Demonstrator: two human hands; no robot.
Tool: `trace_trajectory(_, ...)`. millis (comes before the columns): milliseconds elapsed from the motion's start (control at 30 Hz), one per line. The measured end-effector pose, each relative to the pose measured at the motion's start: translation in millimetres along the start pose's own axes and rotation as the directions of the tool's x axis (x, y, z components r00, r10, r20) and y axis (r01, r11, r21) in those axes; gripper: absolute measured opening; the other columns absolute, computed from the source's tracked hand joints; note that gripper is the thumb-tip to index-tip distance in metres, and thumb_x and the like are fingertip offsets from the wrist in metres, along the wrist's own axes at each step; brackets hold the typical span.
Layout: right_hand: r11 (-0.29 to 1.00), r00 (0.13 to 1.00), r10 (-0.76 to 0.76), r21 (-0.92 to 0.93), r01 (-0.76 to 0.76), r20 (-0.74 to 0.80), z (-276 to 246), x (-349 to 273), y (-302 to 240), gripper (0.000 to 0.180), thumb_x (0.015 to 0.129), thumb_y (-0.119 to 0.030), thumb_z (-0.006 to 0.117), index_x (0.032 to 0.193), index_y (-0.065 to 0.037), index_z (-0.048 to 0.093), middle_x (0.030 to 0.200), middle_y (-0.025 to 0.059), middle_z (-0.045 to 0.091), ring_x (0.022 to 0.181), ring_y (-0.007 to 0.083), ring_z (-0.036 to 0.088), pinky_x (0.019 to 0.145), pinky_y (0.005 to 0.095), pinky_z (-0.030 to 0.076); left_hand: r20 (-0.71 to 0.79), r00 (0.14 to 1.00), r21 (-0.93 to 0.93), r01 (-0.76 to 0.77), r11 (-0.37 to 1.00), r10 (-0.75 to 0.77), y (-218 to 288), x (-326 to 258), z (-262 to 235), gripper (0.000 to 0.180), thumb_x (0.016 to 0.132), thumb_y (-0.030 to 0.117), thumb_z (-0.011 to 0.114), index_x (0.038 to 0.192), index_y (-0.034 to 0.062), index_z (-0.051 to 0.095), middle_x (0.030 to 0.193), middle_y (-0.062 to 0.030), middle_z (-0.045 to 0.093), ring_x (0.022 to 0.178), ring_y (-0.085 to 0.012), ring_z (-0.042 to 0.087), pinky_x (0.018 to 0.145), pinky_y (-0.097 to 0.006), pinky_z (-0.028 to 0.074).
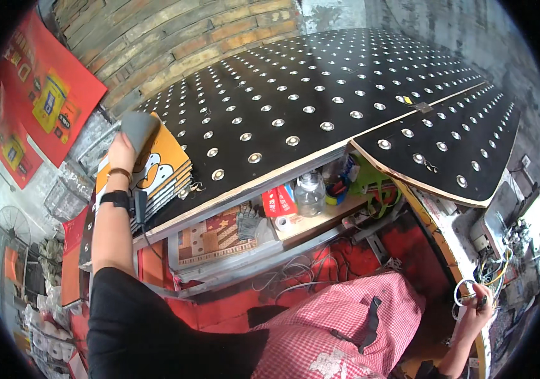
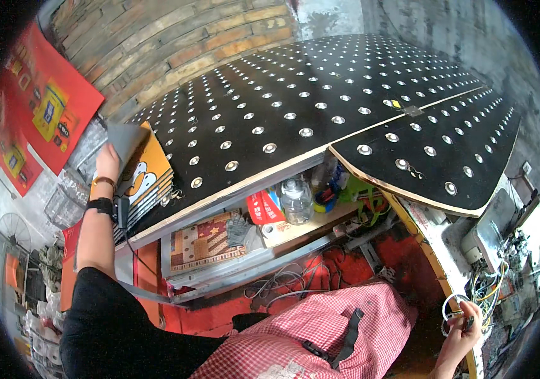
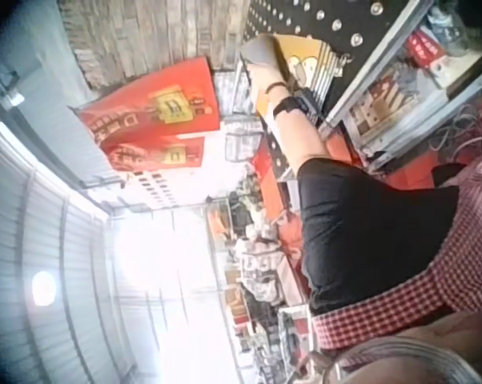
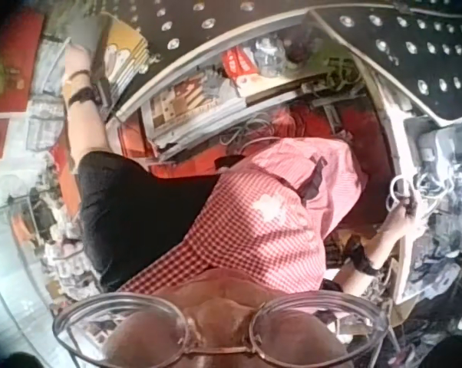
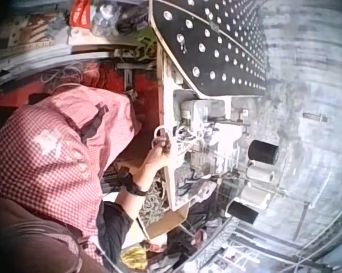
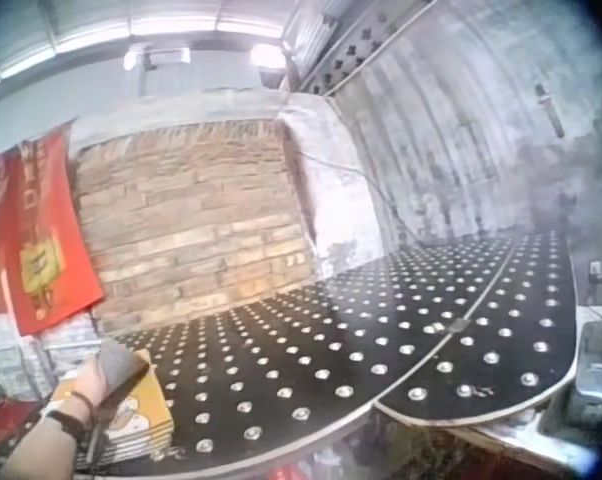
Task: Sewing the edges of printed duck-themed mats using an overlock sewing machine.
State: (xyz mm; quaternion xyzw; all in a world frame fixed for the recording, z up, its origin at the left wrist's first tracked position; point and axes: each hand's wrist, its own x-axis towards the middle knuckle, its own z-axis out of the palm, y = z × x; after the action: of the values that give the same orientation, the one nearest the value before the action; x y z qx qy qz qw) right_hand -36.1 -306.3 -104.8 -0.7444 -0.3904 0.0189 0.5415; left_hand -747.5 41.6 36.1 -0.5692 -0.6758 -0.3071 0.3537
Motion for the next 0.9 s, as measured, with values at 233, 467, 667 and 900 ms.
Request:
trace_trajectory(233, 0.901, 0.862, 0.163, 0.283, -0.328, 0.480, 79.6, 26.5, -87.1, 0.032, 0.081, -0.008, 0.056, 0.112, -0.003, 0.055, 0.108, 0.0066, 0.058, 0.082, 0.0112, 0.055, 0.075, 0.0229, 0.042, 0.434, 0.825, -0.890, 0.454, 0.032, 0.363, 255.3, -2.6, -107.4, 0.024, 0.092, 0.025, 0.040, 0.099, 0.0024, 0.045, 0.098, -0.0161, 0.056, 0.082, -0.0270, 0.057, 0.071, -0.039, 0.046)
trace_trajectory(467, 0.752, 0.890, 0.165, 0.530, -0.392, 0.425, 136.5, 9.0, -91.6, 0.029, 0.077, -0.017, 0.064, 0.095, 0.005, 0.057, 0.082, 0.0058, 0.062, 0.070, 0.0097, 0.056, 0.065, 0.0240, 0.047, 0.247, 0.782, -0.897, 0.408, -0.170, 0.573, 293.6, -93.1, -131.0, 0.053, 0.086, 0.023, 0.052, 0.127, 0.0009, 0.027, 0.131, -0.0242, 0.031, 0.121, -0.0316, 0.037, 0.098, -0.041, 0.034)
trace_trajectory(667, 0.660, 0.914, 0.388, 0.655, -0.367, 0.121, 123.6, -1.6, -79.0, 0.014, 0.080, -0.008, 0.058, 0.087, 0.004, 0.058, 0.072, 0.0013, 0.060, 0.063, 0.0040, 0.051, 0.055, 0.0191, 0.041, 0.971, 0.237, -0.222, 0.926, -0.305, 0.013, 218.0, -182.1, -59.6, 0.037, 0.083, 0.020, 0.057, 0.115, 0.0062, 0.044, 0.114, -0.0071, 0.051, 0.101, -0.0215, 0.050, 0.090, -0.036, 0.040)
trace_trajectory(900, 0.554, 0.876, 0.483, 0.776, -0.302, -0.004, 80.7, 0.7, -37.2, 0.016, 0.086, -0.010, 0.052, 0.090, 0.005, 0.056, 0.079, 0.0040, 0.060, 0.069, 0.0070, 0.052, 0.062, 0.0216, 0.043, 0.740, 0.554, -0.509, 0.832, -0.221, 0.381, 318.4, -196.5, -63.0, 0.034, 0.087, 0.003, 0.041, 0.120, -0.0016, 0.037, 0.117, -0.0136, 0.048, 0.103, -0.0239, 0.052, 0.086, -0.034, 0.045)
